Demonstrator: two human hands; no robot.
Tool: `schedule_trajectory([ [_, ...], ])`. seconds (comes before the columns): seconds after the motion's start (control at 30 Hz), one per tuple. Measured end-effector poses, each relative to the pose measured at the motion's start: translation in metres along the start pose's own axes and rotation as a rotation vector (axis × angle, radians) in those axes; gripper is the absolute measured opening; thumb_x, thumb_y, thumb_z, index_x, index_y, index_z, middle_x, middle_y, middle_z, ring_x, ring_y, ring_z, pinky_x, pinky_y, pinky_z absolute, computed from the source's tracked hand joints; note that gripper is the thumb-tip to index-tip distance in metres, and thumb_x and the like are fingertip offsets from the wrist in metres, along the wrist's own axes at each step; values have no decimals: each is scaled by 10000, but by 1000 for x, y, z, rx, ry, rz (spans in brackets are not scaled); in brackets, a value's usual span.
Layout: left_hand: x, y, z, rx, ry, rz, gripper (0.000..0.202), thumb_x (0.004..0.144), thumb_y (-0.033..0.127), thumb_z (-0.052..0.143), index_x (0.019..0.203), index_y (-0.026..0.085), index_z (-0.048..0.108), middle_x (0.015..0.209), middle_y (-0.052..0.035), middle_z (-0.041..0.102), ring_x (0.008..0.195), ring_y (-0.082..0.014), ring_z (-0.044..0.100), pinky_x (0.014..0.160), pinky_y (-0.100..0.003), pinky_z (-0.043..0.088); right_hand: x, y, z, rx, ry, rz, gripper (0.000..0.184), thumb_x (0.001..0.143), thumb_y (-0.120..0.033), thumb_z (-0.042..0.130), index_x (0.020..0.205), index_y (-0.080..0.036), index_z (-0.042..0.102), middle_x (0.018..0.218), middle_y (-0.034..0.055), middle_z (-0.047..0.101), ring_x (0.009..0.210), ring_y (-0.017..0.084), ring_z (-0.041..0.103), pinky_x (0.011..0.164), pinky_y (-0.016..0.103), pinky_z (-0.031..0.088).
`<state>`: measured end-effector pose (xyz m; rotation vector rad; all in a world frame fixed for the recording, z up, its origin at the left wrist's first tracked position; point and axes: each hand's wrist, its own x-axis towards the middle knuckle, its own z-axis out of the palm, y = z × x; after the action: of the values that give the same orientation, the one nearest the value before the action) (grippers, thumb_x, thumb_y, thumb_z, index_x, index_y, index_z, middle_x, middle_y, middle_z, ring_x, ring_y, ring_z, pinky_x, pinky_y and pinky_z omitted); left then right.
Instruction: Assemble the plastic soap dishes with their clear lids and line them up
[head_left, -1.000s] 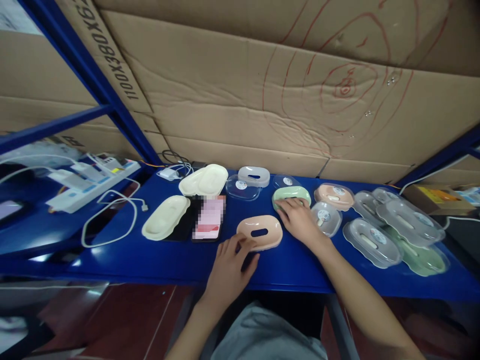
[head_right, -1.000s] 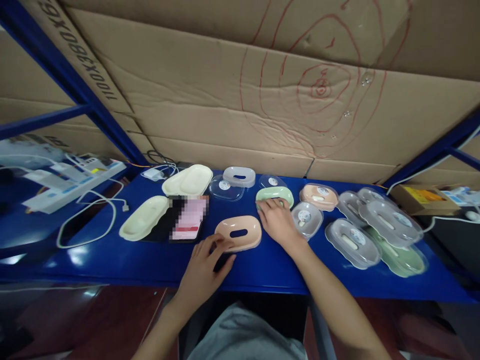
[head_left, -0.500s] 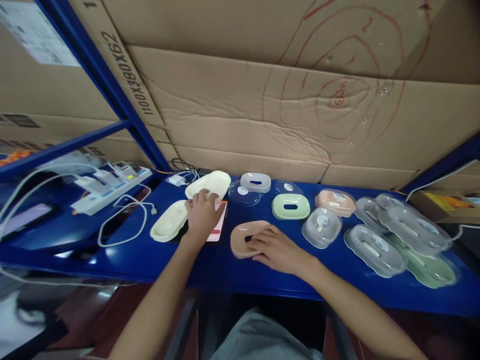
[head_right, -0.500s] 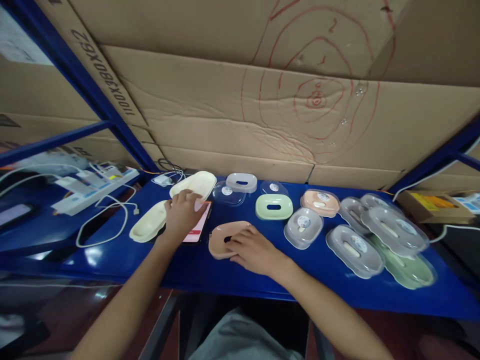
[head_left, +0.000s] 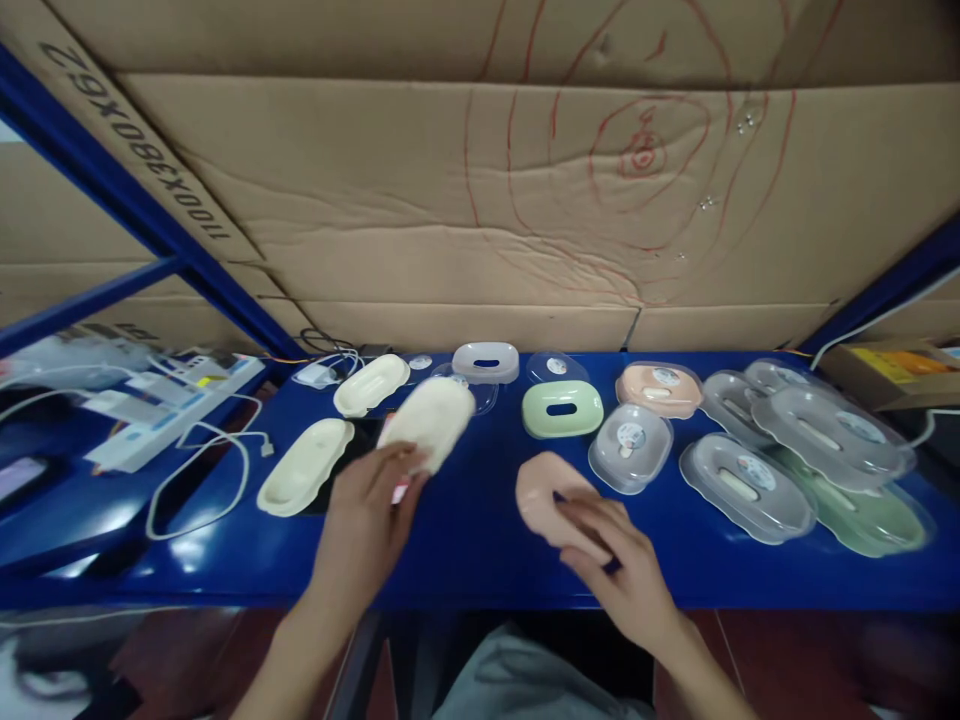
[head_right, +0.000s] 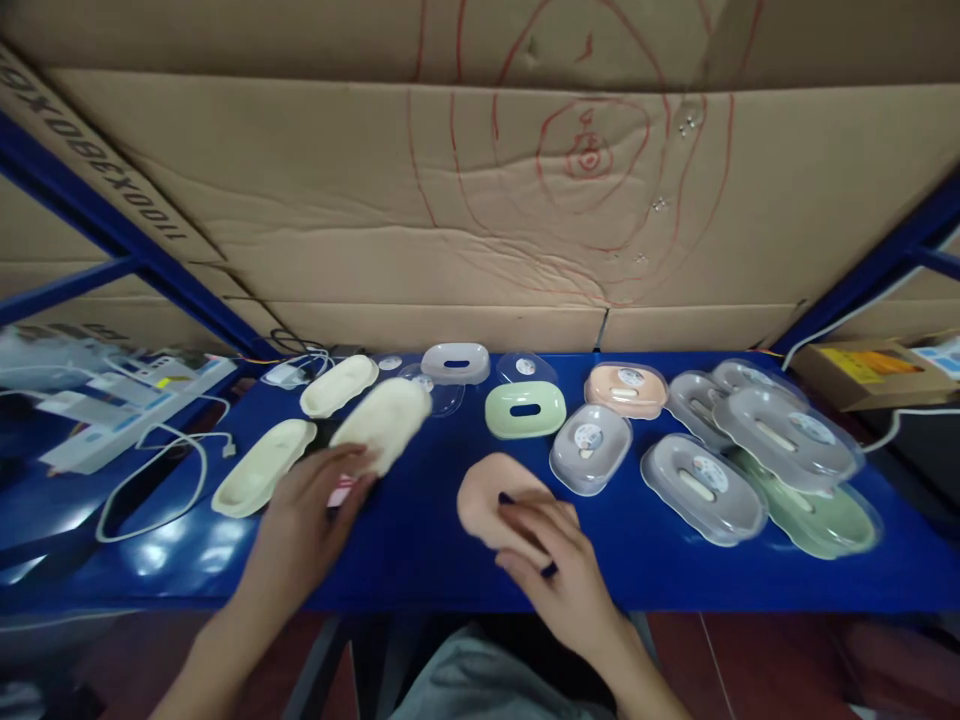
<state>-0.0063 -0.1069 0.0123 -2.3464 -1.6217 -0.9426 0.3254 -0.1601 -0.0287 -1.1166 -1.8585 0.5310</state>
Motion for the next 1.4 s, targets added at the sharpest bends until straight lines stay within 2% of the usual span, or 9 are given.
schedule_trajectory([
  [0.1, -44, 33, 5, -76, -122, 102, 189, 1081, 213, 556, 1173, 282, 705, 1367, -80, 713, 1195, -281, 697, 976, -438, 508, -2, 5, -5, 3, 165, 108, 318, 1054, -339, 651, 1371, -320, 663, 1329, 64, 753, 1224, 259, 715, 1012, 398, 587],
  [0.27, -82, 52, 20, -204, -246, 61, 275, 1091, 211, 539, 1298, 325, 680, 1391, -80, 681, 1240, -272, 691, 1000, -455, 570, -6, 1, -2, -139, -11, -51, 371, 1068, -310, 646, 1438, -326, 632, 1386, 62, 739, 1313, 279, 668, 1097, 477, 524],
  [0.43, -85, 51, 32, -278, -191, -61, 479, 1057, 345, 651, 1519, 311, 529, 1553, -144, 542, 1361, -301, 644, 1076, -480, 605, -2, -20, 11, -260, -213, -169, 379, 1095, -251, 583, 1472, -293, 607, 1427, 68, 724, 1351, 260, 646, 1144, 505, 475],
  [0.53, -82, 48, 34, -263, -220, -11, 585, 1044, 354, 676, 1593, 344, 475, 1672, -143, 437, 1489, -345, 543, 1147, -532, 561, 4, -30, 21, -274, -269, -215, 317, 1095, -255, 585, 1408, -271, 637, 1405, 58, 735, 1367, 243, 633, 1198, 511, 436],
  [0.73, -80, 39, 40, -271, -255, 36, 634, 1052, 372, 667, 1641, 359, 432, 1680, -127, 477, 1505, -344, 539, 1155, -538, 560, 10, -29, 42, -333, -335, -272, 354, 1071, -217, 611, 1425, -243, 620, 1447, 76, 706, 1447, 243, 580, 1298, 570, 366],
  [0.87, -83, 43, 44, -259, -212, 5, 567, 1045, 358, 672, 1588, 338, 509, 1663, -138, 498, 1483, -349, 565, 1143, -537, 571, 15, -26, 35, -270, -391, -277, 411, 1070, -248, 606, 1481, -243, 591, 1513, 88, 661, 1492, 257, 543, 1306, 578, 382],
  [1.03, -81, 50, 41, -296, -202, -71, 497, 1013, 339, 714, 1496, 324, 602, 1660, -134, 501, 1471, -350, 576, 1152, -542, 564, 73, -18, 30, -241, -325, -298, 436, 1119, -262, 465, 1544, -283, 560, 1574, 96, 605, 1479, 256, 555, 1217, 516, 504],
  [1.27, -78, 44, 33, -462, -279, -189, 647, 945, 255, 787, 1537, 387, 560, 1680, -77, 489, 1506, -320, 549, 1214, -530, 511, 183, 3, 98, -657, -344, -204, 817, 948, -442, 800, 1635, -184, 442, 1729, 250, 353, 1587, 447, 375, 1247, 651, 380],
  [1.4, -78, 42, 31, -518, -320, -234, 774, 950, 308, 794, 1632, 381, 435, 1687, -95, 484, 1533, -312, 516, 1236, -532, 484, 193, 10, 105, -681, -330, -219, 487, 1026, -320, 682, 1487, -187, 599, 1587, 194, 565, 1486, 400, 498, 1189, 587, 439],
])
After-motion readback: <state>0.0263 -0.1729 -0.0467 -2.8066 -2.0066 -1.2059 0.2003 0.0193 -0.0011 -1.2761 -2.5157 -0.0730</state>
